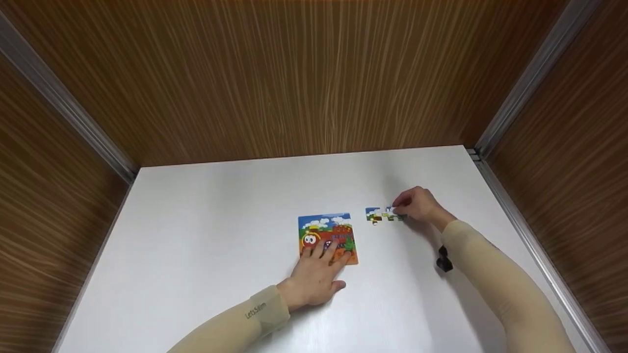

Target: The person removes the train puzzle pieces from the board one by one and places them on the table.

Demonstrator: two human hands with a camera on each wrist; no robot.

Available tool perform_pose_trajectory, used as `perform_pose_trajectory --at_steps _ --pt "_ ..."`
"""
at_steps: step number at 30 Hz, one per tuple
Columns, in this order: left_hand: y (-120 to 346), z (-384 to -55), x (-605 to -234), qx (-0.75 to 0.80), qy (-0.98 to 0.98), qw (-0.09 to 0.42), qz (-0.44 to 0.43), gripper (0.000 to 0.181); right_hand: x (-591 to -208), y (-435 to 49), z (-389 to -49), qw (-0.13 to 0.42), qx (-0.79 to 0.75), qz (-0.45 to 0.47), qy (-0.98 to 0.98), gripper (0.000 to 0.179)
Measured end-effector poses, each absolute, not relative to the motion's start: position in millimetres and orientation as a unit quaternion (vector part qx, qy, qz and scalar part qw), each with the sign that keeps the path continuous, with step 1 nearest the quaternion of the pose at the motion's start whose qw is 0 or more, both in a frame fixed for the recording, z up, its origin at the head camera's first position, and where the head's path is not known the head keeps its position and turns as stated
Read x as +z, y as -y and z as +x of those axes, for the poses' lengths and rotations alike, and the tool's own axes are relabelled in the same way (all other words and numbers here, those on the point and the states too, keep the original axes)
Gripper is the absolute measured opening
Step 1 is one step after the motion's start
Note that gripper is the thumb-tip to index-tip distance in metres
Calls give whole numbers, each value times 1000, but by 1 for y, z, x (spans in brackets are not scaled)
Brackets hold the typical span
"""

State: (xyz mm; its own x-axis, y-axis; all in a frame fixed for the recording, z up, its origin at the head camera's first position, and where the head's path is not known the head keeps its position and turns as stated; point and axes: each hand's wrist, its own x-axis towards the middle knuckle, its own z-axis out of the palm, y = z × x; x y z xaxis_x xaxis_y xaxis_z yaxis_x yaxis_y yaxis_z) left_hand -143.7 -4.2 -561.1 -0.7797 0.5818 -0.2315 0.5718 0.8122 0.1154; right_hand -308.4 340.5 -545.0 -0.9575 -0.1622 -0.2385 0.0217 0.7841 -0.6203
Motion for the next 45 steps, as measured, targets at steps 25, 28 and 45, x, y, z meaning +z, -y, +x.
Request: perform_pose_trajectory --at_steps 25,28,45 --pt "4 -142 -561 18 -944 127 305 73 -530 -316 -300 99 -343 -93 -929 18" --pt "4 -142 -562 18 -944 127 305 73 -526 -307 -297 97 -354 -111 -924 20" --pt "4 -142 -560 4 -944 117 308 72 -523 -248 -290 148 -363 -172 -904 37"
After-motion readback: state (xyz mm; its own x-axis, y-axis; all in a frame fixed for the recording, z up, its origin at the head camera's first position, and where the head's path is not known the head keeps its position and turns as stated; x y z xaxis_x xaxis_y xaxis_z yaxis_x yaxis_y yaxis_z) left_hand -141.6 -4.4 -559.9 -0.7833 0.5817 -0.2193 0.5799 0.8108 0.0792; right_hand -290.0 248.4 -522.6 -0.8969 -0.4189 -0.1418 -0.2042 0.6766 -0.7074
